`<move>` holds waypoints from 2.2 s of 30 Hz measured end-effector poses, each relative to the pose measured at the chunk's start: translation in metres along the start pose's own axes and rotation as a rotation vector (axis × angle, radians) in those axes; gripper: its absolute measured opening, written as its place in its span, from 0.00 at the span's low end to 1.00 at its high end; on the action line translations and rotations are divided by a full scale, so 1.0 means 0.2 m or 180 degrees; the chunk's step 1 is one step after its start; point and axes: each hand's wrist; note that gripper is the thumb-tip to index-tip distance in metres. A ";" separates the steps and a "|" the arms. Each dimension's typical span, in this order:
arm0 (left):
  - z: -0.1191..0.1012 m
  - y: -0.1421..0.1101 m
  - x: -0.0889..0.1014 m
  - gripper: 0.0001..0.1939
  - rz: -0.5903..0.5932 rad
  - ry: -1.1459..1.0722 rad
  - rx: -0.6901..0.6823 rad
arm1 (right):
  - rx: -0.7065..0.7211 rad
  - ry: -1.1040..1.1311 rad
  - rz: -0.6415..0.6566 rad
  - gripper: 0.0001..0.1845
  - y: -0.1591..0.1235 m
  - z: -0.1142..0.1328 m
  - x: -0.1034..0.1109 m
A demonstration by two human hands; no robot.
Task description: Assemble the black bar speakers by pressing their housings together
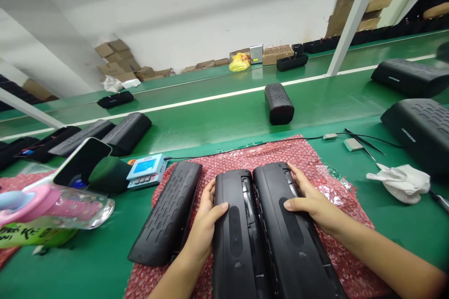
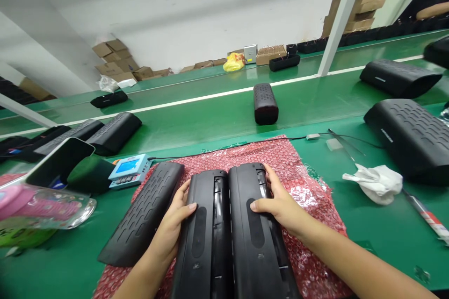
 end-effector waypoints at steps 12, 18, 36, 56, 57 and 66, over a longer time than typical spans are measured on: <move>0.00 0.00 0.00 0.35 0.0001 0.0050 -0.0003 | 0.0044 -0.0100 -0.0025 0.57 0.01 -0.01 0.01; -0.01 0.00 0.01 0.36 -0.0013 0.0047 0.0036 | -0.0003 -0.0114 -0.0019 0.57 0.00 -0.01 0.01; -0.01 0.01 0.01 0.35 0.0007 0.0046 0.0026 | 0.0076 -0.0162 -0.0012 0.57 0.01 -0.02 0.01; 0.00 0.03 0.02 0.37 0.0051 0.0143 -0.0043 | 0.0104 -0.0191 -0.0001 0.56 0.01 -0.02 0.02; 0.00 0.03 0.03 0.36 0.0051 0.0151 -0.0076 | 0.0097 -0.0202 0.0003 0.56 0.01 -0.02 0.01; 0.00 0.02 0.00 0.35 0.0116 0.0248 -0.0361 | 0.0036 -0.0448 -0.0080 0.56 0.01 -0.02 0.02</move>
Point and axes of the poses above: each hand's wrist, its own y-axis towards the middle knuckle, its own x-axis out of the back of the hand, z = x × y, and after that the axes turned 10 degrees about -x, right-handed
